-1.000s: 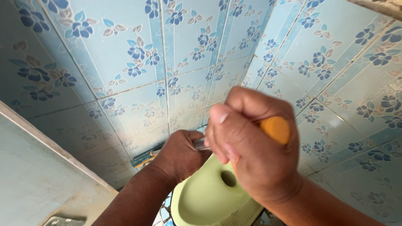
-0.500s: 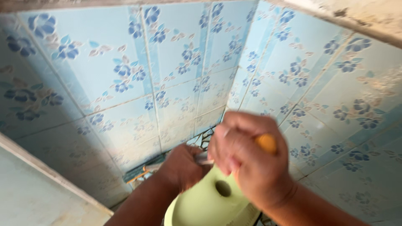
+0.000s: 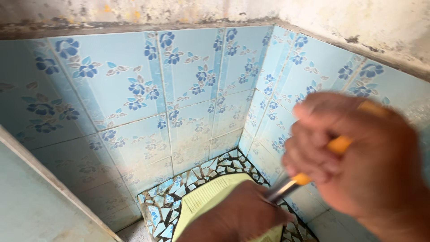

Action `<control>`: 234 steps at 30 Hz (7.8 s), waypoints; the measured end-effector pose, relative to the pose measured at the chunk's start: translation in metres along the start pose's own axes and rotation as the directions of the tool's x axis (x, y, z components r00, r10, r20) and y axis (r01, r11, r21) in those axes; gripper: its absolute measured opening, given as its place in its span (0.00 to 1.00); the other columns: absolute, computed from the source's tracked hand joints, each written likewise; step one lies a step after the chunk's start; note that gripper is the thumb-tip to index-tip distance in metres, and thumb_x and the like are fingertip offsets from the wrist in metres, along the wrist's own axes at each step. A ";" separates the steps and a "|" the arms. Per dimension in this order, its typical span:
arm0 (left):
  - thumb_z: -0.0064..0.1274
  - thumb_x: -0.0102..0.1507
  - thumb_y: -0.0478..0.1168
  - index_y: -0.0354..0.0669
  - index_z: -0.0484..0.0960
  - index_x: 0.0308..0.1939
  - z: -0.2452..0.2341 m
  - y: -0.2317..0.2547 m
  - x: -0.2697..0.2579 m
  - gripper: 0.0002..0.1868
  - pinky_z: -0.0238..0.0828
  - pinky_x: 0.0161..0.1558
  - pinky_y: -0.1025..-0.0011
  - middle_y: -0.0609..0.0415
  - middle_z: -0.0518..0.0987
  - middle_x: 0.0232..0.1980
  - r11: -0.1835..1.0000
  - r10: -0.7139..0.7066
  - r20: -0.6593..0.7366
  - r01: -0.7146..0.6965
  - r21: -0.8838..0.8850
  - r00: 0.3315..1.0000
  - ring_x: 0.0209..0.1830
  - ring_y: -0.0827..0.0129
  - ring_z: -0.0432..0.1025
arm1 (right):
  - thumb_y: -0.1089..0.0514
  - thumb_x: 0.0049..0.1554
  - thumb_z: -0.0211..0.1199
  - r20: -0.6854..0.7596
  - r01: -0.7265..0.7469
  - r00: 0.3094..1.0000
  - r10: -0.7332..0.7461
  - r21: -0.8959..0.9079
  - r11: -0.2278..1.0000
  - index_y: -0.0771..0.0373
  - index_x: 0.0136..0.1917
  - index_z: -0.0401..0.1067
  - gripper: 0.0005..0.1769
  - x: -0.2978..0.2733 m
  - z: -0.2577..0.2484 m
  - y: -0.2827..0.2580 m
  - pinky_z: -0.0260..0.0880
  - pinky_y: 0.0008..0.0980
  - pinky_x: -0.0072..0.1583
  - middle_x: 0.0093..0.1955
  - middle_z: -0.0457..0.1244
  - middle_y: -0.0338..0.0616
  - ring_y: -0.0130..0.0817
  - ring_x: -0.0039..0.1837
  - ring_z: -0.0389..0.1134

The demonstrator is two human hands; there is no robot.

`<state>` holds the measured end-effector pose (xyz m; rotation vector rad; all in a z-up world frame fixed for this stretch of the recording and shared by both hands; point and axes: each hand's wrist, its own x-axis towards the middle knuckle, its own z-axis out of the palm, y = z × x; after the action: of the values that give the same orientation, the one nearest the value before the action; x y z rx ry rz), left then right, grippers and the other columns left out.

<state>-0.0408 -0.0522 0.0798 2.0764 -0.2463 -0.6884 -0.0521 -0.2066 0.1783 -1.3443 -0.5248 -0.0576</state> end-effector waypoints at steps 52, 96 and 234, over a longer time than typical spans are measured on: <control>0.61 0.61 0.54 0.32 0.80 0.34 -0.024 0.000 -0.007 0.23 0.76 0.34 0.64 0.49 0.77 0.26 0.998 0.006 0.097 0.000 -0.062 0.995 0.23 0.67 0.72 | 0.44 0.68 0.47 -0.087 -0.007 0.996 -0.003 -0.116 0.993 0.59 0.30 0.60 0.28 0.015 0.033 -0.007 0.61 0.42 0.32 0.20 0.46 0.36 0.29 0.22 0.49; 0.63 0.57 0.54 0.33 0.83 0.40 -0.016 -0.014 0.002 0.25 0.77 0.42 0.65 0.46 0.83 0.33 0.995 -0.025 -0.011 0.024 -0.097 1.000 0.33 0.63 0.79 | 0.59 0.66 0.45 0.224 0.160 0.968 -0.117 -0.188 0.969 0.70 0.35 0.70 0.22 0.019 0.038 0.000 0.64 0.34 0.31 0.21 0.50 0.37 0.26 0.23 0.52; 0.61 0.60 0.56 0.43 0.85 0.35 0.021 -0.040 0.042 0.19 0.71 0.29 0.65 0.54 0.76 0.24 1.000 -0.001 0.139 0.004 -0.024 0.990 0.20 0.69 0.68 | 0.52 0.61 0.54 -0.096 -0.095 0.991 0.093 -0.009 0.995 0.64 0.33 0.69 0.18 -0.014 -0.021 0.003 0.64 0.42 0.36 0.20 0.46 0.34 0.29 0.22 0.48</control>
<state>-0.0217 -0.0623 0.0223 2.0079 -0.3121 -0.8353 -0.0567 -0.2292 0.1673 -1.3705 -0.3804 -0.0479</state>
